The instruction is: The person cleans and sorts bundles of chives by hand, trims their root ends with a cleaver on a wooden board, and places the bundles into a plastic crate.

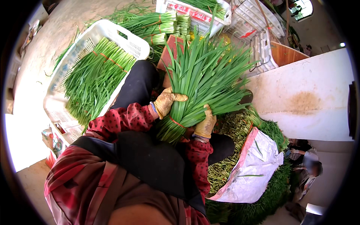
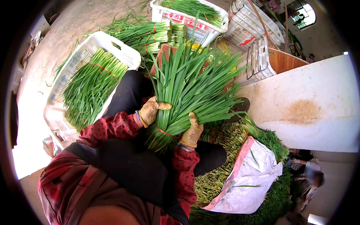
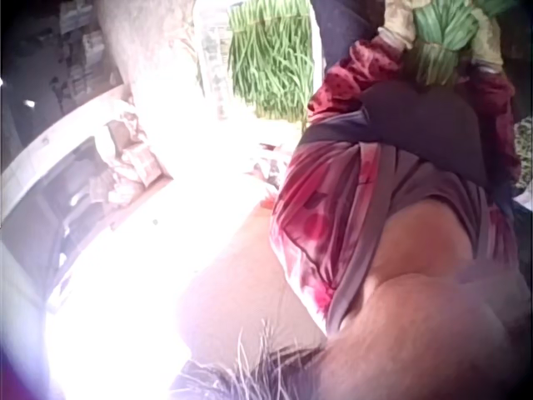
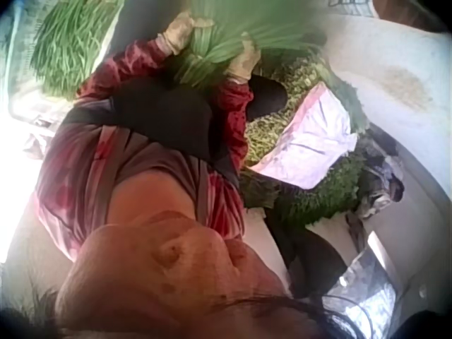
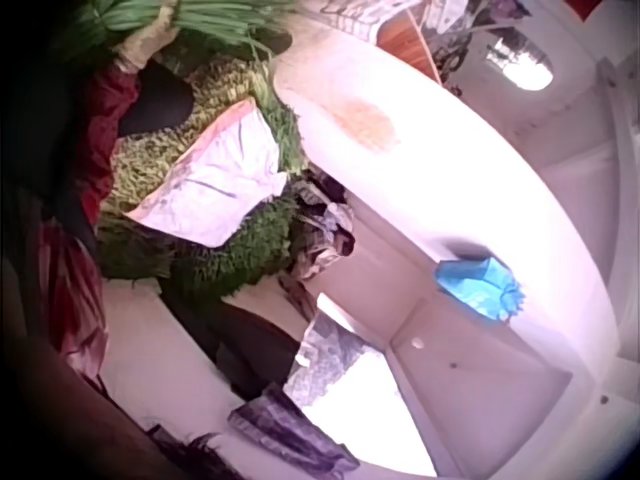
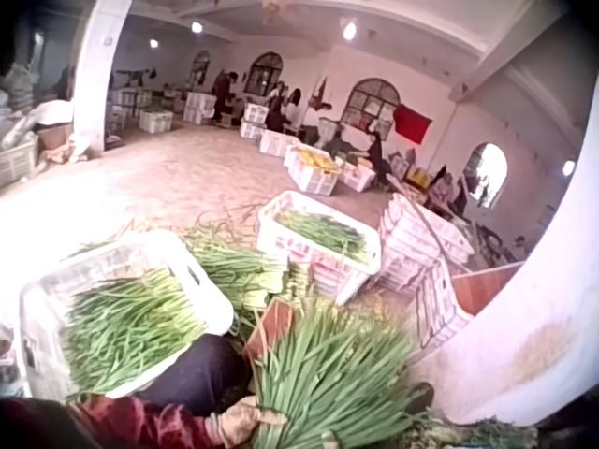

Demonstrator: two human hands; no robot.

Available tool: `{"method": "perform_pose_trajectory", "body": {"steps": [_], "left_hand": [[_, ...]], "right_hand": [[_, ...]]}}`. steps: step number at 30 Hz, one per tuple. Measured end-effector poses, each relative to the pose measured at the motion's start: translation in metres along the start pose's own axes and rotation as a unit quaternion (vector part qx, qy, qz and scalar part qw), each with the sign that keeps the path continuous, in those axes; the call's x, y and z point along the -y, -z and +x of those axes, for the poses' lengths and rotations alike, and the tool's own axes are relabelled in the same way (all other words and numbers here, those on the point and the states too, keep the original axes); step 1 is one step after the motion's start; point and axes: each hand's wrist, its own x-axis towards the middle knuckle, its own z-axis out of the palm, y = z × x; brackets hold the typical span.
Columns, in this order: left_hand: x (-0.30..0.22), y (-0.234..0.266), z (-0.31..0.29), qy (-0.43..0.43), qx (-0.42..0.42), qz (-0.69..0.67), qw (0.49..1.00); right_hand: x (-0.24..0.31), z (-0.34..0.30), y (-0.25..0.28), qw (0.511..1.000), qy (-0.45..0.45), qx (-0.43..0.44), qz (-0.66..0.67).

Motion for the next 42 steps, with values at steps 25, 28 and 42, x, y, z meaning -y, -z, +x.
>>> {"method": "perform_pose_trajectory", "body": {"steps": [25, 28, 42], "left_hand": [[0.004, -0.003, -0.007, -0.007, 0.004, 0.039, 0.999], [0.002, -0.002, -0.007, 0.003, -0.005, 0.026, 1.0], [-0.004, 0.004, 0.005, 0.019, -0.018, 0.015, 1.0]], "right_hand": [[0.045, -0.007, -0.043, 0.96, 0.166, 0.039, -0.223], [0.04, -0.01, -0.044, 0.966, 0.187, 0.018, -0.176], [0.105, -0.007, -0.028, 0.979, 0.199, -0.017, -0.049]]}}
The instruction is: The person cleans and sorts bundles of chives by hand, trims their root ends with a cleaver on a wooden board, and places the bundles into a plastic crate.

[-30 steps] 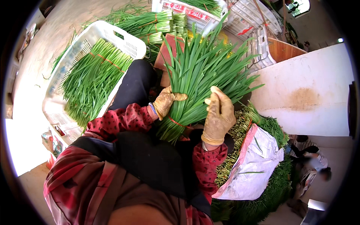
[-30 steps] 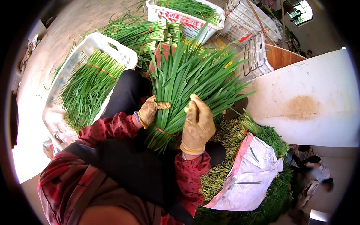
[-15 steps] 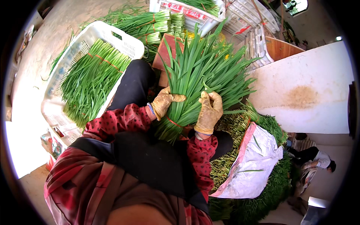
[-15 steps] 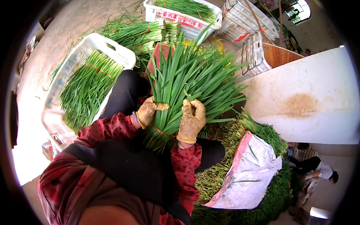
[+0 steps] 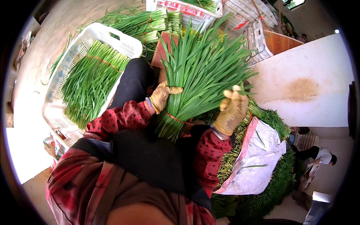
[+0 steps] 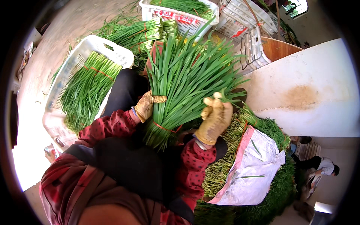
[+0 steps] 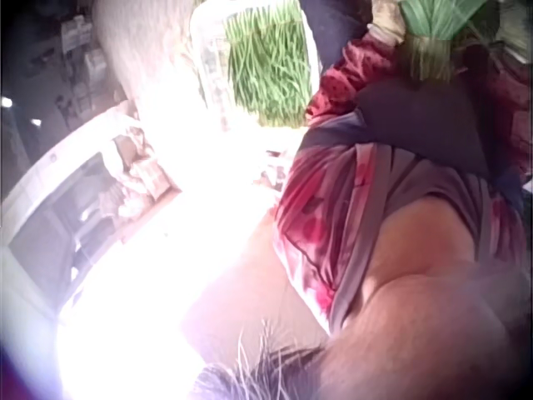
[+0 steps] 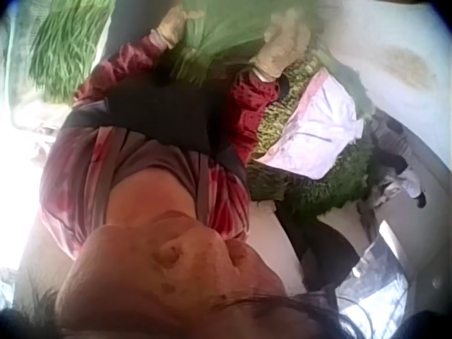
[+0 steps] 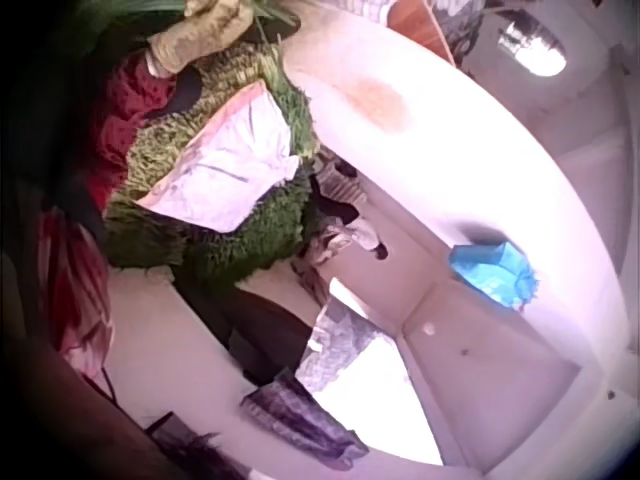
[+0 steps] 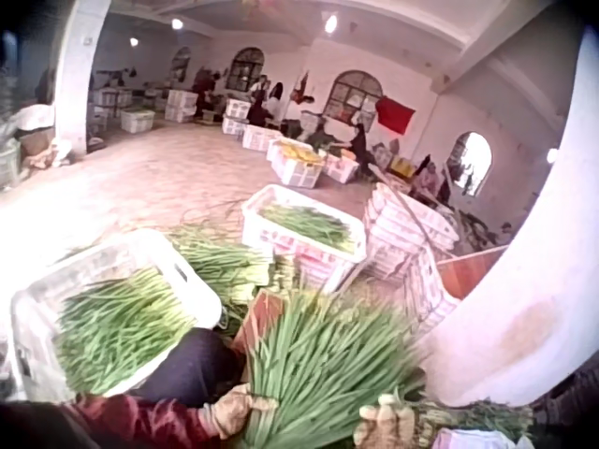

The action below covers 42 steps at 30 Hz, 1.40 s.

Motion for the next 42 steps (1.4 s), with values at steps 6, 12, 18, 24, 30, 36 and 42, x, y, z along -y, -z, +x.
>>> {"method": "perform_pose_trajectory", "body": {"steps": [6, 12, 18, 24, 30, 36, 42], "left_hand": [[-0.006, 0.019, 0.026, 0.068, 0.061, -0.125, 0.988], [-0.009, -0.007, 0.028, 0.061, 0.04, -0.063, 0.995], [-0.015, -0.031, 0.006, -0.114, 0.005, 0.217, 0.97], [-0.002, -0.009, 0.008, -0.089, -0.012, 0.111, 0.99], [-0.006, -0.017, 0.007, -0.074, 0.02, 0.037, 0.996], [-0.032, -0.002, 0.045, -0.007, -0.078, -0.05, 0.996], [-0.056, -0.044, 0.088, 0.012, -0.054, -0.232, 0.971]], "right_hand": [[-0.025, 0.015, 0.076, 0.978, -0.117, 0.067, -0.156], [-0.106, -0.024, 0.014, 0.978, -0.156, 0.138, 0.013], [-0.088, -0.049, -0.02, 0.97, -0.026, 0.122, -0.21], [-0.082, -0.035, -0.025, 0.973, -0.105, 0.113, -0.171], [-0.096, -0.026, -0.011, 0.991, -0.137, 0.007, 0.0], [-0.083, -0.008, 0.063, 0.951, -0.243, 0.174, -0.076], [-0.14, 0.007, 0.12, 0.692, 0.335, 0.277, -0.576]]}}
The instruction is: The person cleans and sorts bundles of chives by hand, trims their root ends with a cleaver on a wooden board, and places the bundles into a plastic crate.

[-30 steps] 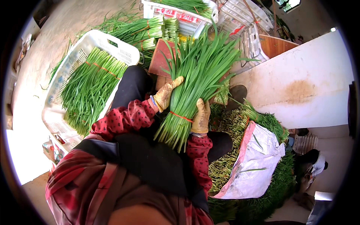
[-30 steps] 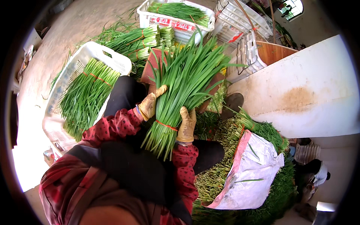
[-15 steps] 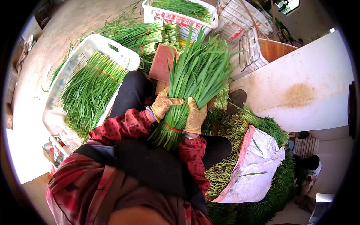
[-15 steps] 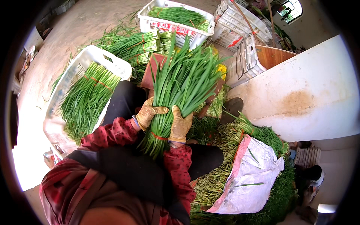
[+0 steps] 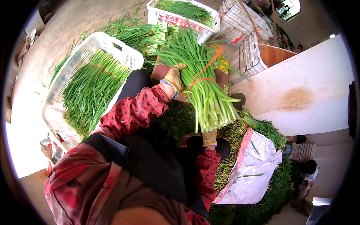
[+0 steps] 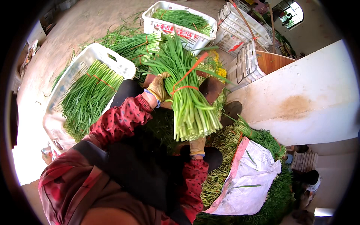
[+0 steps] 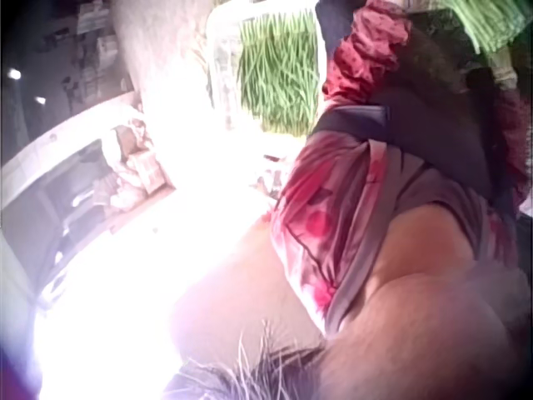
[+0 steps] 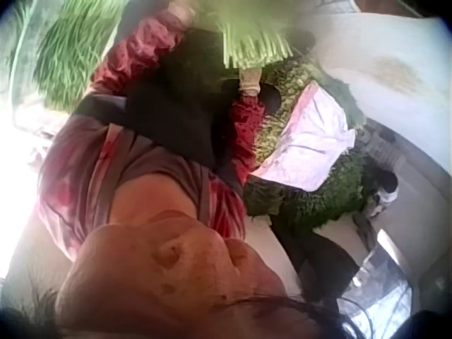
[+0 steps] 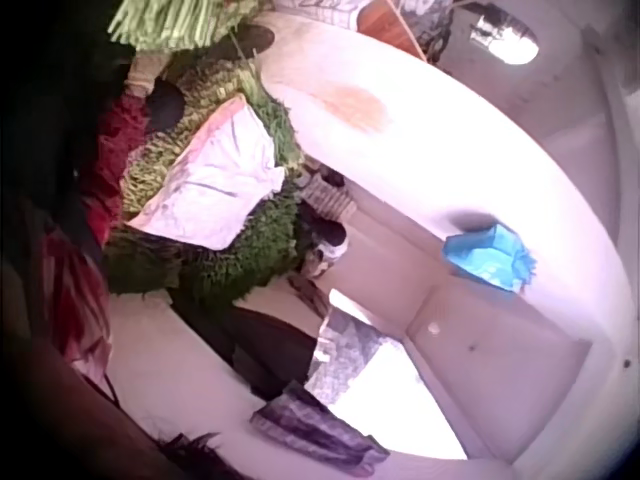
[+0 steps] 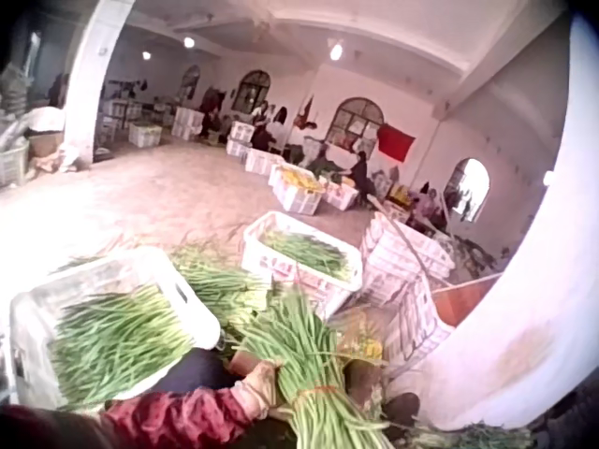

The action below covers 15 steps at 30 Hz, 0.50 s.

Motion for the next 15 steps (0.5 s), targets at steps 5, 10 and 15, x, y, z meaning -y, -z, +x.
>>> {"method": "perform_pose_trajectory", "body": {"steps": [5, 10, 15], "left_hand": [[0.046, -0.028, -0.031, 0.051, 0.062, -0.012, 0.997], [0.03, -0.029, -0.1, 0.28, 0.266, 0.304, 0.871], [-0.01, -0.069, -0.137, 0.131, 0.424, 0.475, 0.76]], "right_hand": [[0.064, 0.074, 0.037, 0.954, -0.167, -0.126, 0.216], [0.064, 0.099, 0.076, 0.78, -0.211, -0.289, 0.513], [0.051, 0.091, 0.098, 0.641, -0.217, -0.285, 0.679]]}}
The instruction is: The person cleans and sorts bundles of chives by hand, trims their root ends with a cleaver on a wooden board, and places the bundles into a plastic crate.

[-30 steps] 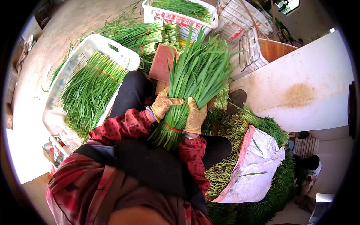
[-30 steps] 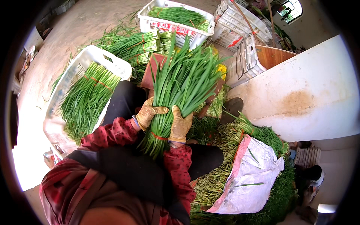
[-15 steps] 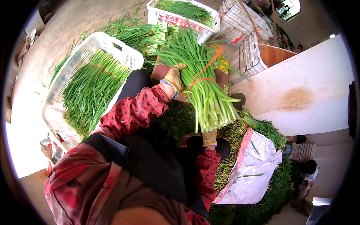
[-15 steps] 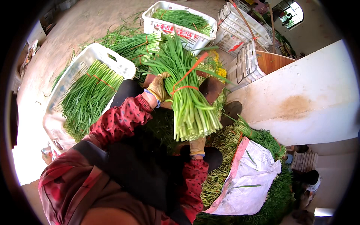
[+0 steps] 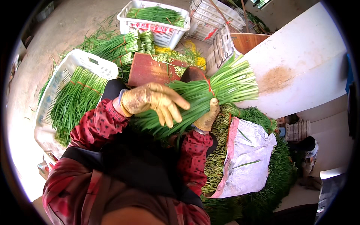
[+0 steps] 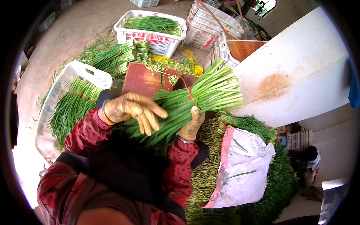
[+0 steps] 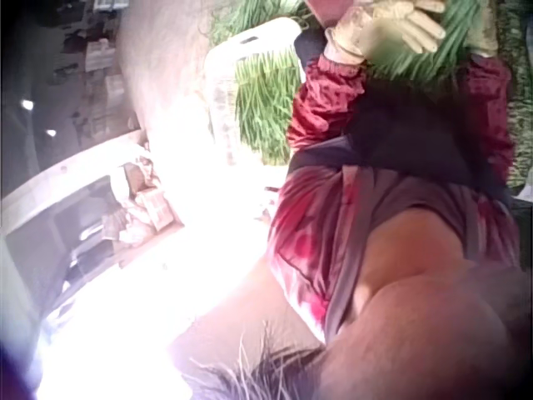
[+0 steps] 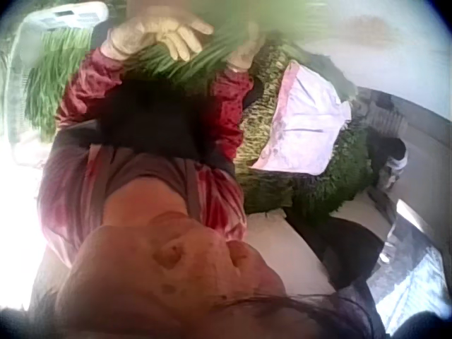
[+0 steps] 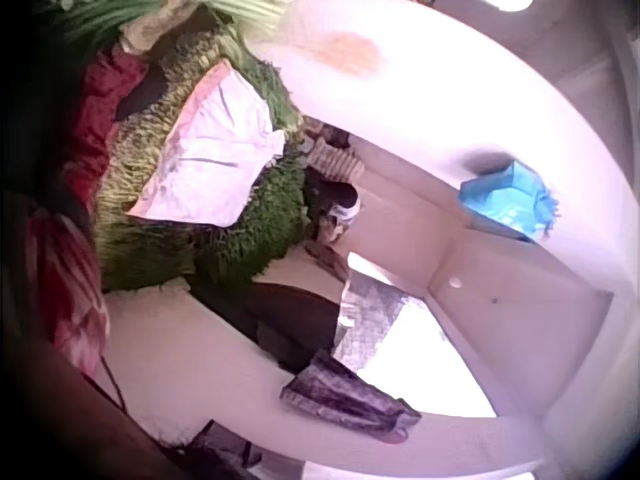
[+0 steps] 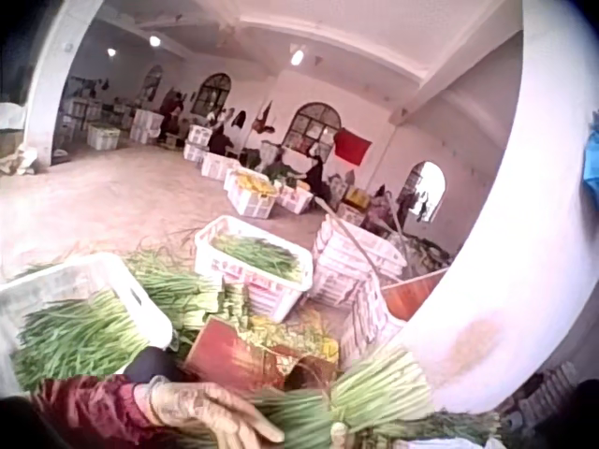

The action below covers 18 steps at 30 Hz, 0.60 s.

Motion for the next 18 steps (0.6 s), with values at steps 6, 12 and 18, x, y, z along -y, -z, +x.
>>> {"method": "perform_pose_trajectory", "body": {"steps": [6, 12, 18], "left_hand": [[0.003, 0.038, 0.03, -0.142, -0.319, 0.119, 0.93], [0.037, -0.006, 0.068, -0.146, -0.4, 0.423, 0.8], [0.052, 0.031, 0.057, -0.195, -0.334, 0.169, 0.907]], "right_hand": [[-0.018, -0.035, -0.005, 0.988, -0.135, 0.076, -0.005], [-0.01, -0.044, -0.044, 0.903, 0.047, 0.016, -0.427], [0.021, -0.034, -0.046, 0.825, -0.141, 0.143, -0.528]]}}
